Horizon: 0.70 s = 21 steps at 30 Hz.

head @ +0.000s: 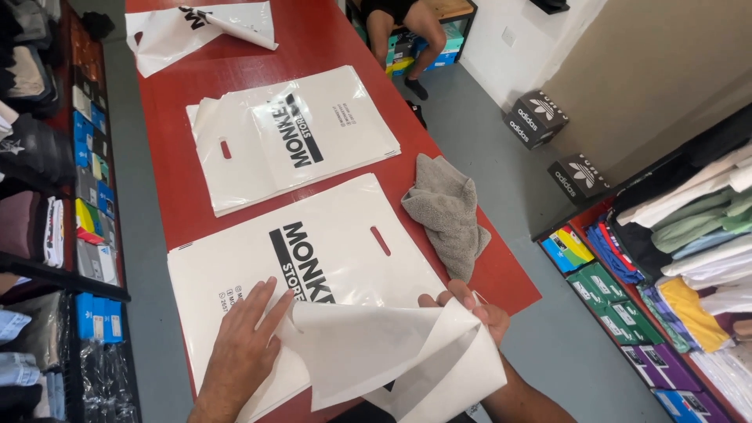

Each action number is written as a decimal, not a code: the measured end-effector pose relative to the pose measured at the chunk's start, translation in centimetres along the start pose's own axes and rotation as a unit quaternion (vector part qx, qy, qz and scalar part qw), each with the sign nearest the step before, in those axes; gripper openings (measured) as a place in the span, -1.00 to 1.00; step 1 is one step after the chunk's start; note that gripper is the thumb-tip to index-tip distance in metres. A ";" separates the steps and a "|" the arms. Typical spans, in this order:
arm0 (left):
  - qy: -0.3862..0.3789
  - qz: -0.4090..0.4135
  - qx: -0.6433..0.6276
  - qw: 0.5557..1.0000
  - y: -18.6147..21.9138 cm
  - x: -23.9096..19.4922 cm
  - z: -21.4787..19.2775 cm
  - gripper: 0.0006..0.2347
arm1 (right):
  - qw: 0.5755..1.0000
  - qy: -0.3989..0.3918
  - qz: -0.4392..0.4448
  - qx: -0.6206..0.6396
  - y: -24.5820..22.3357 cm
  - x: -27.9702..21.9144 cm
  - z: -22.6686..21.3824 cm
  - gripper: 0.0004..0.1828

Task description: Cleaning and organizing white plastic shopping bags on a counter using a cloth.

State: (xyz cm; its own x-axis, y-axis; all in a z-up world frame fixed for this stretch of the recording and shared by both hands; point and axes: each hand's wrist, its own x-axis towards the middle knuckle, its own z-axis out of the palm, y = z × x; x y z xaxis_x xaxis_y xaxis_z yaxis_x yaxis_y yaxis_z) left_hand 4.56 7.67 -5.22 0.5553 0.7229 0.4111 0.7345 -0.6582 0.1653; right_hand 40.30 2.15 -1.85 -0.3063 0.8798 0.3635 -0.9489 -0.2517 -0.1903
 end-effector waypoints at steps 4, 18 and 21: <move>-0.017 0.039 -0.002 0.999 -0.1 0.8 -0.6 -0.25 | 1.000 0.022 -0.006 0.022 -0.7 0.2 -1.8 -0.96; -0.018 -0.382 -0.583 0.717 1.2 1.0 -4.2 -0.83 | 0.919 0.362 -0.019 -0.155 -4.8 0.1 -4.4 -0.16; 0.055 -0.418 -0.597 0.683 1.4 1.7 -4.3 -0.71 | 0.906 0.364 -0.041 -0.215 -4.9 0.3 -3.8 -0.41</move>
State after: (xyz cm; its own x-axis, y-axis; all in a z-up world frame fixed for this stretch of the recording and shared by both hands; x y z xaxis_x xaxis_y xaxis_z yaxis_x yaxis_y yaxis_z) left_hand 4.86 7.11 -0.46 0.0549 0.9739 -0.2203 -0.1012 0.2249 0.9691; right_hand 45.18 5.16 -4.23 0.0426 0.9607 -0.2745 -0.8009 -0.1315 -0.5843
